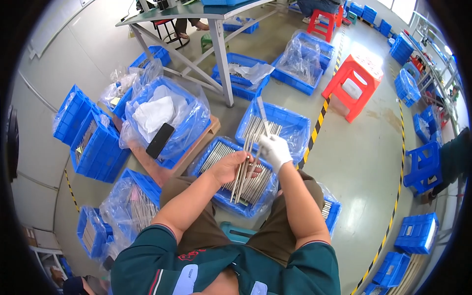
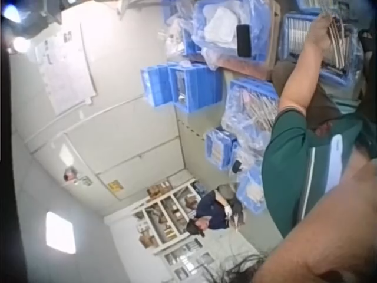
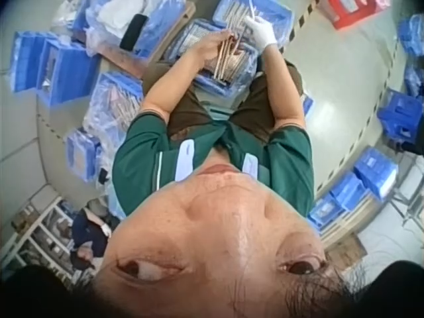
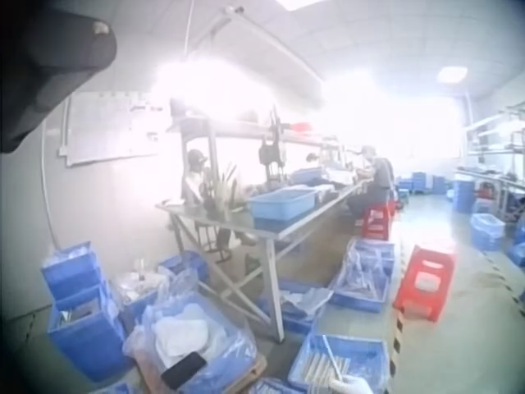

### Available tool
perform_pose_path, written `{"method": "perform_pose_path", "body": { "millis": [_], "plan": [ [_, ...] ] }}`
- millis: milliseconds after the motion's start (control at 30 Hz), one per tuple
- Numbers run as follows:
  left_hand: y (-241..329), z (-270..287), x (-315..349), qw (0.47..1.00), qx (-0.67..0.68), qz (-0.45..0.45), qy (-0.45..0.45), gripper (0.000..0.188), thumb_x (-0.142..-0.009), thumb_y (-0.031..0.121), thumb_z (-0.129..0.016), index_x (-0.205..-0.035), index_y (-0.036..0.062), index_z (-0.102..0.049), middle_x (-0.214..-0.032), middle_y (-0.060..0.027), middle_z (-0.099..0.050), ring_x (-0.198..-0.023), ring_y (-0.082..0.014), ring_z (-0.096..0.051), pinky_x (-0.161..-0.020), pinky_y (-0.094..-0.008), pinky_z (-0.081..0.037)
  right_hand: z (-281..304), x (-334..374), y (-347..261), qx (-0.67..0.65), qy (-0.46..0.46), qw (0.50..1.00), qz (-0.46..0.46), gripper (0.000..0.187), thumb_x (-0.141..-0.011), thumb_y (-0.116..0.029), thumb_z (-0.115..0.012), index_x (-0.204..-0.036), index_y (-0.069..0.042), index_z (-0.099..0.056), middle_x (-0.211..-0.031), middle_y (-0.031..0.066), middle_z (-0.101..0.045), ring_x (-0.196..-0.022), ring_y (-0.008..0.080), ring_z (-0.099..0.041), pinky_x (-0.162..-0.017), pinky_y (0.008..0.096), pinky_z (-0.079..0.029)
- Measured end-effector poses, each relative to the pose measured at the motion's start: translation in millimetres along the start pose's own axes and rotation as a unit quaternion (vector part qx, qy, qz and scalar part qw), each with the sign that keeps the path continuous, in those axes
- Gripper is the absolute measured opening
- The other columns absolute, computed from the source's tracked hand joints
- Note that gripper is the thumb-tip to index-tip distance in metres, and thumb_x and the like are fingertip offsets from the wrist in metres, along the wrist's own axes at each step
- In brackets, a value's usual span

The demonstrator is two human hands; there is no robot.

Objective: The person is inspecting and sorting thin metal rods into blue crates in a manufacturing environment.

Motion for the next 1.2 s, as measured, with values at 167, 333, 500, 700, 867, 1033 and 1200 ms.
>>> {"method": "perform_pose_path", "body": {
  "millis": [167,333,500,700,867,1033,1200],
  "plan": [
    [1.5,-4.3,-1.9,0.999,0.003,-0.014,-0.036,0.031,-0.086,0.036,-0.06,-0.093,0.0056,-0.06,-0.089,-0.0055,-0.058,-0.074,-0.0175,-0.055,-0.07,-0.0347,-0.048,-30.1,-0.2,-9.5,0.464,0.009,0.873,0.152,0.044,-0.081,-0.045,-0.054,-0.07,-0.005,-0.063,-0.062,0.0122,-0.06,-0.063,0.0252,-0.062,-0.061,0.0353,-0.046],
    [9.3,7.9,-8.2,0.999,0.005,-0.032,0.017,0.03,-0.082,0.035,-0.065,-0.091,0.0069,-0.061,-0.076,0.0013,-0.05,-0.061,-0.01,-0.044,-0.055,-0.0246,-0.038,-25.1,-14.9,5.3,0.314,-0.01,0.946,0.079,0.044,-0.081,-0.045,-0.054,-0.074,-0.003,-0.063,-0.069,0.0175,-0.06,-0.068,0.0316,-0.061,-0.065,0.0384,-0.045],
    [44.2,39.5,-4.7,0.972,0.006,-0.138,0.191,0.027,-0.082,0.031,-0.066,-0.093,0.0069,-0.059,-0.07,0.0014,-0.051,-0.058,-0.0099,-0.048,-0.052,-0.0259,-0.041,-20.4,-1.1,1.6,0.322,-0.033,0.908,0.267,0.033,-0.09,-0.031,-0.045,-0.086,-0.003,-0.062,-0.068,0.0138,-0.059,-0.066,0.0279,-0.059,-0.063,0.0344,-0.045],
    [71.0,61.1,7.0,0.937,0.122,-0.235,0.228,0.03,-0.081,0.034,-0.067,-0.092,0.0068,-0.058,-0.066,0.0007,-0.045,-0.053,-0.0095,-0.043,-0.05,-0.0253,-0.039,-31.1,23.5,15.3,0.369,-0.11,0.915,0.119,0.032,-0.089,-0.03,-0.044,-0.092,-0.004,-0.064,-0.074,0.0174,-0.061,-0.072,0.0292,-0.062,-0.068,0.0354,-0.047],
    [63.7,52.5,-0.1,0.945,0.125,-0.235,0.19,0.033,-0.081,0.034,-0.068,-0.096,0.0064,-0.057,-0.07,-0.0029,-0.051,-0.056,-0.0108,-0.046,-0.051,-0.026,-0.039,-29.9,19.3,21.5,0.347,-0.071,0.922,0.154,0.031,-0.088,-0.026,-0.048,-0.091,0.0,-0.065,-0.06,0.0053,-0.054,-0.055,0.0121,-0.052,-0.056,0.0271,-0.042],
    [63.8,55.4,-0.4,0.94,0.151,-0.233,0.196,0.034,-0.082,0.034,-0.067,-0.098,0.0069,-0.055,-0.068,-0.0008,-0.048,-0.056,-0.0109,-0.045,-0.051,-0.0255,-0.039,-28.5,20.0,18.8,0.303,-0.067,0.941,0.133,0.028,-0.088,-0.023,-0.049,-0.092,0.0,-0.065,-0.062,0.0043,-0.054,-0.055,0.0101,-0.051,-0.055,0.0259,-0.042],
    [66.7,50.1,-2.3,0.944,0.134,-0.238,0.182,0.034,-0.082,0.034,-0.067,-0.098,0.0063,-0.055,-0.067,-0.0002,-0.046,-0.056,-0.0109,-0.043,-0.051,-0.0255,-0.039,-27.7,19.5,13.9,0.308,-0.039,0.937,0.161,0.025,-0.088,-0.02,-0.051,-0.095,-0.001,-0.064,-0.065,0.005,-0.056,-0.056,0.0101,-0.052,-0.055,0.0256,-0.043]
  ]
}}
Point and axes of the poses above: each hand's wrist, its own x-axis away from the middle knuckle, its own z-axis out of the back of the hand, y = z × x, the point moved 6 cm from there along -x, towards the middle knuckle
